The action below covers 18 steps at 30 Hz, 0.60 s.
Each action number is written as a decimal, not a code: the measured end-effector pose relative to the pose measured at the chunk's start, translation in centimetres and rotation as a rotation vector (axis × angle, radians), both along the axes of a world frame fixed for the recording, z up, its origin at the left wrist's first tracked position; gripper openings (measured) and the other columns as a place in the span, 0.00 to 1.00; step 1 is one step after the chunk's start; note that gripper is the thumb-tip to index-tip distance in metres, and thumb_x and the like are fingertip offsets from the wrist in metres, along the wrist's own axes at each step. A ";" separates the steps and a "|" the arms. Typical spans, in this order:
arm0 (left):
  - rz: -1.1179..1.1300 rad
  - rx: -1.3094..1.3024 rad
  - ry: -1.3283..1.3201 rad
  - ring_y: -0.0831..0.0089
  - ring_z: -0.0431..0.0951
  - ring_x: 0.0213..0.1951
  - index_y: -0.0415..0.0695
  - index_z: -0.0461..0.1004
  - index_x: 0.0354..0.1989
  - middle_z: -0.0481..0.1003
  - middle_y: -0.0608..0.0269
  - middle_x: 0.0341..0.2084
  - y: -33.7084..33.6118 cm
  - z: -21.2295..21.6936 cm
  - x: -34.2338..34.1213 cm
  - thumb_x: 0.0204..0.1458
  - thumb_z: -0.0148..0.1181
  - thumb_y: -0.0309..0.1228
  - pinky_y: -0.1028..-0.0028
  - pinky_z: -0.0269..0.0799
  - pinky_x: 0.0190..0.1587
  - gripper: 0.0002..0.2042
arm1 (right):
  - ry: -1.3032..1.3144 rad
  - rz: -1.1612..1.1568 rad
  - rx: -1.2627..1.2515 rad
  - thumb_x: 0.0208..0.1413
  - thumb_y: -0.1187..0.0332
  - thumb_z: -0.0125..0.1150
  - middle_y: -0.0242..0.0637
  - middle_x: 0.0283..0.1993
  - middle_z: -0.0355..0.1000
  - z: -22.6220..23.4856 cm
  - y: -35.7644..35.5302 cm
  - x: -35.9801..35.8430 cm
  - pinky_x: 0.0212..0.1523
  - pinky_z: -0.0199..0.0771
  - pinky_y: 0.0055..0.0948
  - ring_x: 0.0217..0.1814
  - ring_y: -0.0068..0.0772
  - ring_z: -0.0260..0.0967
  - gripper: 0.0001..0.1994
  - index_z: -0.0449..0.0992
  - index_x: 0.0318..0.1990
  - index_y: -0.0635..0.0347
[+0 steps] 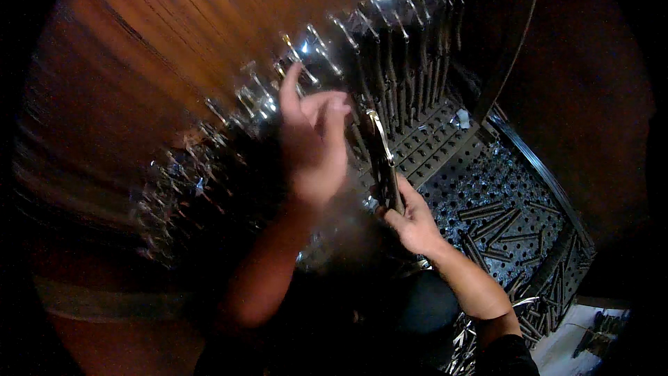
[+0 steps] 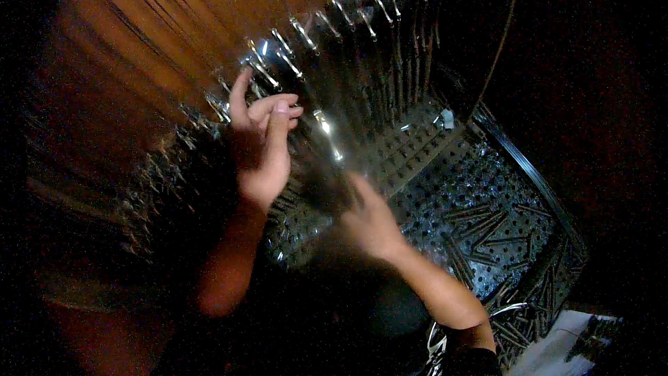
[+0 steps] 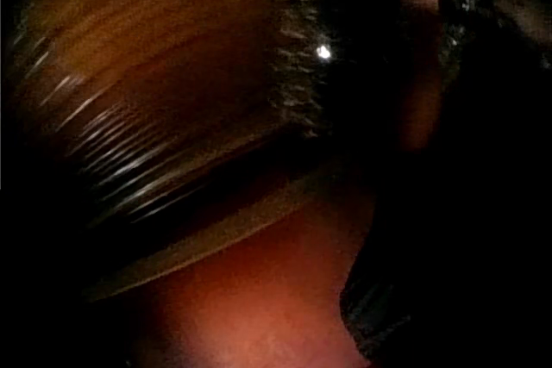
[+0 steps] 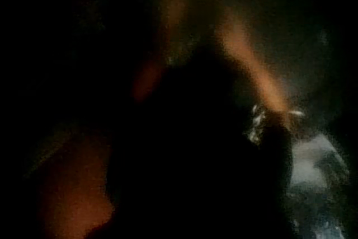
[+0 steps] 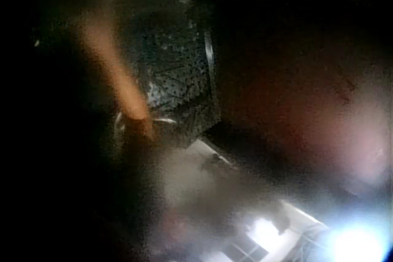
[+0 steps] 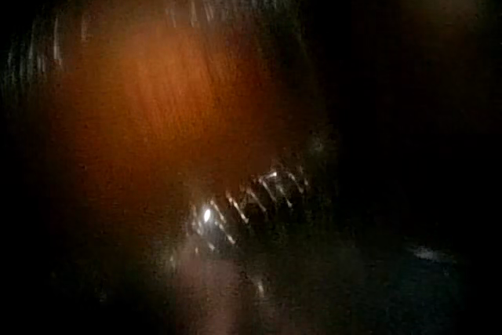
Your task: The person uses locking pliers to grip and pull metal pins from a perforated metal rack. The person repeatedly selects pins, applies the pliers, and removes them, placing them on the floor.
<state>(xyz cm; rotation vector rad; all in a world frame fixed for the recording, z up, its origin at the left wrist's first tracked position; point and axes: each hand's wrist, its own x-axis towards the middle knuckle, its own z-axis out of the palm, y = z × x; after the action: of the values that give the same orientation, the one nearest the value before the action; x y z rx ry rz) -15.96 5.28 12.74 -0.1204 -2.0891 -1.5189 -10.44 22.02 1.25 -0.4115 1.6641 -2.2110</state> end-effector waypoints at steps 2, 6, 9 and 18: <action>0.121 -0.179 -0.026 0.63 0.83 0.40 0.35 0.48 0.72 0.81 0.49 0.39 -0.8 1.9 -0.8 0.63 0.54 0.30 0.67 0.77 0.47 0.32 | 0.039 -0.001 0.020 0.51 0.83 0.51 0.34 0.58 0.68 -1.4 -0.3 -0.1 0.62 0.63 0.28 0.61 0.28 0.64 0.33 0.60 0.68 0.63; 0.276 -0.422 0.015 0.51 0.83 0.34 0.35 0.59 0.67 0.82 0.51 0.30 -2.3 2.2 -2.4 0.57 0.60 0.32 0.59 0.77 0.42 0.30 | -0.019 0.036 0.076 0.50 0.83 0.49 0.34 0.57 0.69 -0.9 0.1 -0.2 0.61 0.64 0.27 0.59 0.27 0.65 0.33 0.61 0.68 0.61; 0.274 -0.487 -0.036 0.49 0.83 0.35 0.35 0.63 0.64 0.82 0.51 0.29 -2.3 2.7 -2.4 0.57 0.61 0.32 0.58 0.77 0.41 0.28 | 0.030 0.059 0.085 0.50 0.84 0.49 0.34 0.57 0.69 -0.5 0.2 -0.4 0.64 0.62 0.29 0.60 0.28 0.65 0.33 0.61 0.68 0.61; 0.291 -0.464 -0.032 0.46 0.82 0.39 0.38 0.73 0.52 0.82 0.48 0.33 -2.0 3.6 -3.8 0.56 0.62 0.33 0.55 0.76 0.45 0.17 | 0.148 0.044 0.212 0.50 0.83 0.52 0.36 0.64 0.66 -1.8 0.7 0.1 0.67 0.59 0.28 0.66 0.28 0.61 0.35 0.60 0.70 0.61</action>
<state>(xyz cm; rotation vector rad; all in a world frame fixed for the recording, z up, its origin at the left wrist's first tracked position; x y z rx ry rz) -19.75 3.25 16.38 0.0385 -2.3307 -0.8586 -10.39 22.76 -0.54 -0.5601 1.9239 -1.9881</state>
